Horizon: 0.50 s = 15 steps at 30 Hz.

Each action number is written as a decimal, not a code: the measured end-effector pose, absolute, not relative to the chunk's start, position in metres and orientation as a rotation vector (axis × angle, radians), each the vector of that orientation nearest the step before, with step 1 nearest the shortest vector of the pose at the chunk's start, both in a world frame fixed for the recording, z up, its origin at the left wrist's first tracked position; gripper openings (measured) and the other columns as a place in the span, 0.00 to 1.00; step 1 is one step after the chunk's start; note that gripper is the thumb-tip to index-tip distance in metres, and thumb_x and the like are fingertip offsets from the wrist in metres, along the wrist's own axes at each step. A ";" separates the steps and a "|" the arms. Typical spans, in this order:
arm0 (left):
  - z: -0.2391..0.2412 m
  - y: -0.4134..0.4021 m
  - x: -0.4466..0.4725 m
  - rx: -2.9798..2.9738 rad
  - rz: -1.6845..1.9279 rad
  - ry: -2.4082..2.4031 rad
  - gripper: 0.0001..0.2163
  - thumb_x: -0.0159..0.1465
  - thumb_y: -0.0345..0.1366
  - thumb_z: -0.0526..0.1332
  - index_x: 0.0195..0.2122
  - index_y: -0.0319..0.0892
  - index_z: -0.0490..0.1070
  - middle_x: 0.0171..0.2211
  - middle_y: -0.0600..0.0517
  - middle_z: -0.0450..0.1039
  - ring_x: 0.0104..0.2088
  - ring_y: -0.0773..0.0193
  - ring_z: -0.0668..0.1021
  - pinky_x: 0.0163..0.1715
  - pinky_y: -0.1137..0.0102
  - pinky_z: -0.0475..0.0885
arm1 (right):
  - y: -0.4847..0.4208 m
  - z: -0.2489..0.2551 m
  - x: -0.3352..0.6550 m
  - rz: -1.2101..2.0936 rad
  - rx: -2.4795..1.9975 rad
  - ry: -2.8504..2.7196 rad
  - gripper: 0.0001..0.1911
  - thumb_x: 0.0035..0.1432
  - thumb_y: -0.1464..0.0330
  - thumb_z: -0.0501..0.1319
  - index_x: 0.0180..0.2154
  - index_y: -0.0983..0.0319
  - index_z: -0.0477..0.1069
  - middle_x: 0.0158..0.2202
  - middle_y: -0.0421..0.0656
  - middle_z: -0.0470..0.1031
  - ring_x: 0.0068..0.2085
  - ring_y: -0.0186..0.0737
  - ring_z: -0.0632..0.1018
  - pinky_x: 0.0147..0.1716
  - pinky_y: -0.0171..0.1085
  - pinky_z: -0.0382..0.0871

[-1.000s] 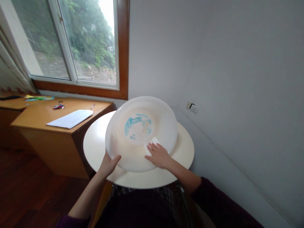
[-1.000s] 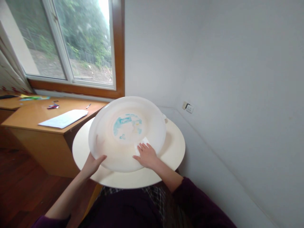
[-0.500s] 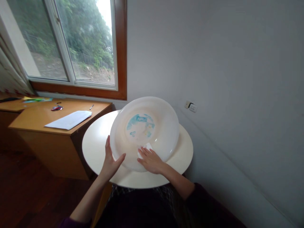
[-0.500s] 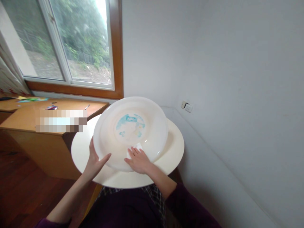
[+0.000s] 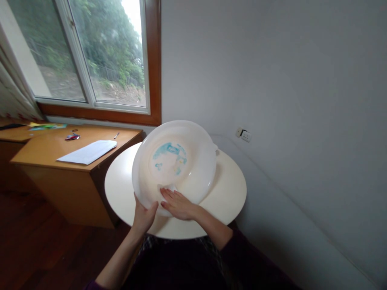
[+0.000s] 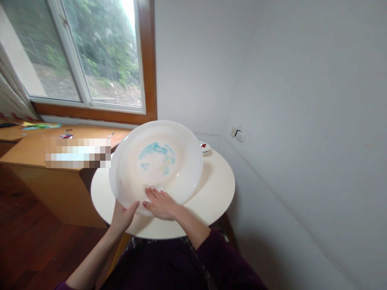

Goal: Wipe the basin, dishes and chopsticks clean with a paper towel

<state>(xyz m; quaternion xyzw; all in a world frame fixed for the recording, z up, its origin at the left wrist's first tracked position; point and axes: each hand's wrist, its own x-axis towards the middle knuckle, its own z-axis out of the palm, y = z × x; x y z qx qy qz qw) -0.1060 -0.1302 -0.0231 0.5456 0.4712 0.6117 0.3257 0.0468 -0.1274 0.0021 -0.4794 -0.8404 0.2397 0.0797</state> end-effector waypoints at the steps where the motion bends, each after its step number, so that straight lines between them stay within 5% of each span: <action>1: -0.018 -0.131 -0.106 1.456 1.627 1.249 0.31 0.50 0.34 0.60 0.57 0.36 0.55 0.47 0.39 0.68 0.48 0.50 0.73 0.53 0.51 0.63 | -0.127 0.002 0.049 0.719 -1.432 -2.524 0.36 0.63 0.51 0.32 0.64 0.68 0.35 0.67 0.48 0.38 0.66 0.38 0.42 0.63 0.44 0.37; 7: 0.012 -0.128 -0.119 1.683 1.743 1.232 0.39 0.47 0.30 0.59 0.62 0.40 0.48 0.58 0.41 0.55 0.59 0.47 0.59 0.59 0.53 0.53 | -0.122 -0.001 0.088 0.490 -1.627 -2.596 0.36 0.62 0.50 0.36 0.64 0.64 0.43 0.66 0.48 0.43 0.66 0.42 0.47 0.62 0.47 0.38; 15: 0.038 -0.114 -0.140 1.906 1.642 1.120 0.38 0.48 0.32 0.62 0.61 0.44 0.50 0.58 0.44 0.53 0.61 0.45 0.55 0.60 0.50 0.50 | -0.118 0.002 0.123 0.056 -1.798 -2.562 0.34 0.63 0.51 0.38 0.62 0.65 0.52 0.64 0.49 0.51 0.65 0.43 0.51 0.62 0.45 0.38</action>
